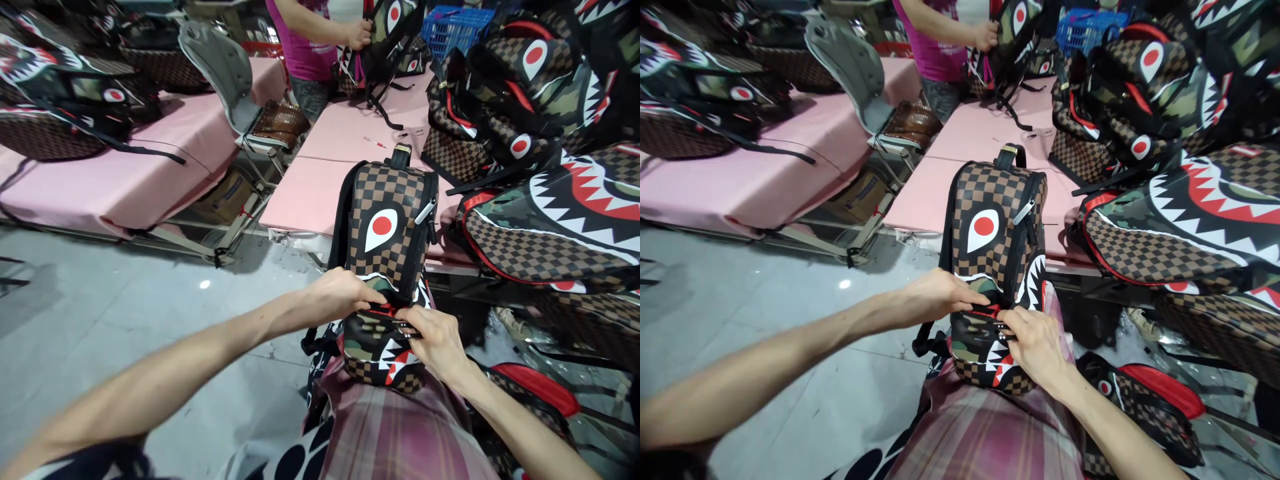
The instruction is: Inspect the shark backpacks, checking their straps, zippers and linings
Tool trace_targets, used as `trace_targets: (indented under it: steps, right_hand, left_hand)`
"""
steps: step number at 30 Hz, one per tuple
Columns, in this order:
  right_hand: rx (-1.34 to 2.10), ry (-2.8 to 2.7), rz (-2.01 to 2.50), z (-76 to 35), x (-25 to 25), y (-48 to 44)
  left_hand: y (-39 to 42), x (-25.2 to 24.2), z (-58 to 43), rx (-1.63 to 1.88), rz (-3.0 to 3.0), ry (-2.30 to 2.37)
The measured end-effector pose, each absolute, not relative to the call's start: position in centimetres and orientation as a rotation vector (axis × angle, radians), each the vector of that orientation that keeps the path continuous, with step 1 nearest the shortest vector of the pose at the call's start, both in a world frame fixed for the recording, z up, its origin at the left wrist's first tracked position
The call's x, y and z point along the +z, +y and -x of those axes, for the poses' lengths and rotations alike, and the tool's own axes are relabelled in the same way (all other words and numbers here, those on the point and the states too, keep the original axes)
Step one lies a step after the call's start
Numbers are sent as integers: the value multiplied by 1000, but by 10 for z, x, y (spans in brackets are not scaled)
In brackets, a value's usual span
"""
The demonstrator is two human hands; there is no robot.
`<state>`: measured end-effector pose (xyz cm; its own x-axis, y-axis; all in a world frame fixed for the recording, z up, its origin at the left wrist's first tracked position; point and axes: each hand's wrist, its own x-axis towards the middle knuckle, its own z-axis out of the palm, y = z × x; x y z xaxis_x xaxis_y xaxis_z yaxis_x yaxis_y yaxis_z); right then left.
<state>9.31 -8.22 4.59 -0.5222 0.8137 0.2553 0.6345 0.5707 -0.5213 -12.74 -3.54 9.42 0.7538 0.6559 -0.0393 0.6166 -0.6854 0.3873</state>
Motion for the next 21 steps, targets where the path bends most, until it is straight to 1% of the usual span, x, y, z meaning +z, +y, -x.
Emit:
trace_targets:
  steps: [3, 5, 7, 10, 13, 15, 17, 18, 19, 21]
  right_hand:
    - [442, -2290, 1072, -93, 39, -82]
    - [434, -2280, 1057, -94, 38, -82]
    - [435, -2278, 1046, -95, 37, -83]
    - [456, -2275, 1029, -97, 37, -82]
    - [490, -2261, 1006, -98, 37, -81]
    - [504, -2242, 995, -100, 37, -80]
    - [517, -2210, 984, -101, 38, -79]
    - [522, -2194, 978, -102, 38, -79]
    - [524, -2181, 971, -102, 38, -79]
    - [524, -2173, 956, -102, 38, -79]
  left_hand:
    - [-17, 112, 113, -351, -2634, 853]
    - [-14, 115, 103, -535, -2679, 867]
    - [-17, 112, 98, -611, -2737, 847]
    - [-25, 104, 99, -551, -2808, 835]
    - [-35, 95, 107, -359, -2774, 946]
    - [-41, 93, 118, -166, -2699, 1148]
    - [-44, 96, 135, 46, -2573, 1472]
    - [-44, 101, 145, 100, -2502, 1637]
    - [-44, 107, 155, 89, -2447, 1787]
    - [-44, 123, 172, -61, -2433, 2044]
